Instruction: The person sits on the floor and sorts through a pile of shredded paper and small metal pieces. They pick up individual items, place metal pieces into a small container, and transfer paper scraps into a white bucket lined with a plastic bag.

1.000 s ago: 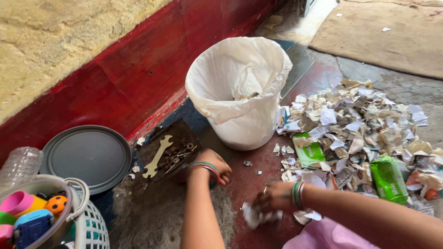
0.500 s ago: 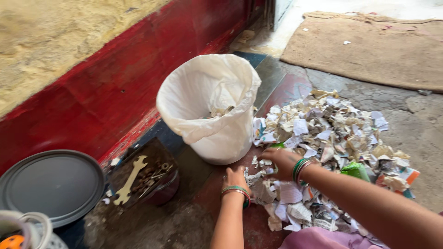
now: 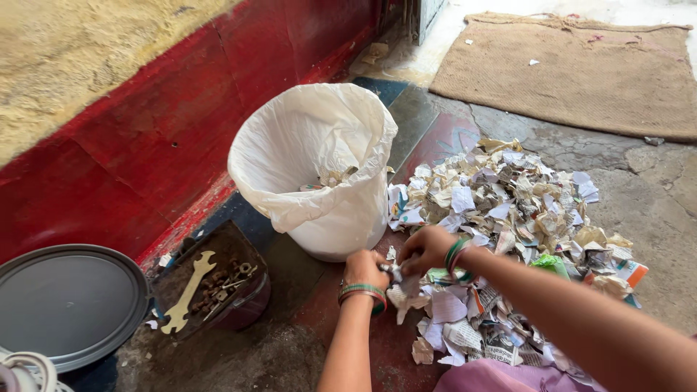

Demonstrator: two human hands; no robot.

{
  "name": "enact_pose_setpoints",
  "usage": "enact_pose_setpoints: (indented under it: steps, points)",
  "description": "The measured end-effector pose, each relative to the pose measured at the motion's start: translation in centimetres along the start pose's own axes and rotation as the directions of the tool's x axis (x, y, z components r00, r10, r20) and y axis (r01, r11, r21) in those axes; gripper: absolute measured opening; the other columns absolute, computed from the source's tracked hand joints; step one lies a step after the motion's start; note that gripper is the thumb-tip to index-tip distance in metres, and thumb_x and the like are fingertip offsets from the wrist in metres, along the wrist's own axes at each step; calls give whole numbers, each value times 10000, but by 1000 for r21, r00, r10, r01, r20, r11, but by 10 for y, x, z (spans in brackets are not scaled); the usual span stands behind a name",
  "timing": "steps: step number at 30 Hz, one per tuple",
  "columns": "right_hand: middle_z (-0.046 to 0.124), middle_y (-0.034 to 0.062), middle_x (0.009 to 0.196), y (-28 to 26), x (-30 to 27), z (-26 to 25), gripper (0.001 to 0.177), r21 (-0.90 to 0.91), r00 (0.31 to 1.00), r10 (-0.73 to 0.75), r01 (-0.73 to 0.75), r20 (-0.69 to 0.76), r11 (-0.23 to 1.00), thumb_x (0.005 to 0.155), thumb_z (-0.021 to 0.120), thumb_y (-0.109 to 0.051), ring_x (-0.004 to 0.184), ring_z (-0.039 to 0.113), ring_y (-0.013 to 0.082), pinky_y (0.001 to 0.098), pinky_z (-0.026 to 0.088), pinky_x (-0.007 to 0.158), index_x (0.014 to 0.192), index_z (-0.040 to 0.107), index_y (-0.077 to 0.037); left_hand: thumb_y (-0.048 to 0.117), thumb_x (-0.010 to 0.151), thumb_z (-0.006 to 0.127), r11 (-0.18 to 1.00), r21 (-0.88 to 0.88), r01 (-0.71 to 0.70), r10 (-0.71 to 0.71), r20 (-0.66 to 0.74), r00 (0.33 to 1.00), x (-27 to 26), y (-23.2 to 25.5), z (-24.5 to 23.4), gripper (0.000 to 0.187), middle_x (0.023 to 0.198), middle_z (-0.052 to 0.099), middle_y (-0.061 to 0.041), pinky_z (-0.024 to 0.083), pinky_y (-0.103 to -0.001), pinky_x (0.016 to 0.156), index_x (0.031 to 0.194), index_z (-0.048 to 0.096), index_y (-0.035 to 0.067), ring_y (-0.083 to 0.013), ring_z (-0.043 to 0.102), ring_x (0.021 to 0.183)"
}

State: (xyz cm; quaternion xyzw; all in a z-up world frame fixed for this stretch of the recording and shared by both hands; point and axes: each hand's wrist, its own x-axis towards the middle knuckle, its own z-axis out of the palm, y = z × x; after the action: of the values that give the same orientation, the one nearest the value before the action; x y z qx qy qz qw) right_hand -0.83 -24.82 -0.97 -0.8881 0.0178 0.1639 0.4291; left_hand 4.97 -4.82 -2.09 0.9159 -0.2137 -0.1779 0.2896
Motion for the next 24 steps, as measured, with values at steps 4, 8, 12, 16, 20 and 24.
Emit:
enact_pose_setpoints:
  steps: [4, 8, 12, 16, 20, 24]
  points:
    - [823, 66, 909, -21, 3, -77, 280, 232, 946, 139, -211, 293, 950, 758, 874, -189, 781, 766, 150, 304, 636, 710, 1010, 837, -72, 204, 699, 832, 982, 42, -187, 188, -37, 981, 11, 49, -39, 222, 888, 744, -190, 590, -406, 816, 903, 822, 116, -335, 741, 859]
    - [828, 88, 932, -80, 0, -163, 262, 185, 959, 45, -99, 279, 978, 782, 843, -140, 816, 763, 154, 317, 644, 764, 1029, 829, -52, 212, 644, 834, 932, -28, -363, 349, -214, 913, 13, 108, -102, 296, 847, 743, -201, 603, -388, 775, 918, 819, 103, -309, 763, 778]
    - [816, 103, 956, -160, -1, -196, 252, 381, 994, -107, 88, 30, 920, 809, 805, -113, 847, 767, 137, 298, 628, 824, 1033, 797, 2, 113, 706, 791, 885, -87, -457, 369, -466, 804, 3, 127, -190, 209, 833, 764, -168, 603, -356, 728, 912, 827, 107, -261, 775, 744]
    - [813, 57, 942, -218, 27, -180, 303, 343, 968, -107, 183, -229, 921, 783, 822, -128, 823, 782, 126, 269, 654, 820, 1060, 780, -12, 28, 740, 726, 936, -148, -321, 189, -556, 809, 5, 114, -244, 251, 837, 768, -163, 594, -346, 662, 957, 821, 112, -247, 783, 718]
    - [808, 72, 932, -219, 57, -145, 276, 237, 917, -214, 302, -337, 923, 816, 829, -130, 820, 760, 119, 263, 640, 794, 1063, 799, -9, 12, 801, 698, 938, -139, -318, 181, -584, 791, 18, 93, -238, 235, 864, 766, -180, 588, -354, 703, 997, 806, 82, -265, 781, 767]
    - [815, 59, 931, -208, 81, -132, 257, 109, 926, -203, 248, -317, 962, 820, 804, -151, 794, 751, 135, 309, 648, 739, 1071, 812, -92, -64, 787, 621, 976, -51, -210, 168, -429, 887, 34, 76, -229, 434, 1025, 751, -190, 569, -385, 849, 1166, 758, 99, -305, 746, 949]
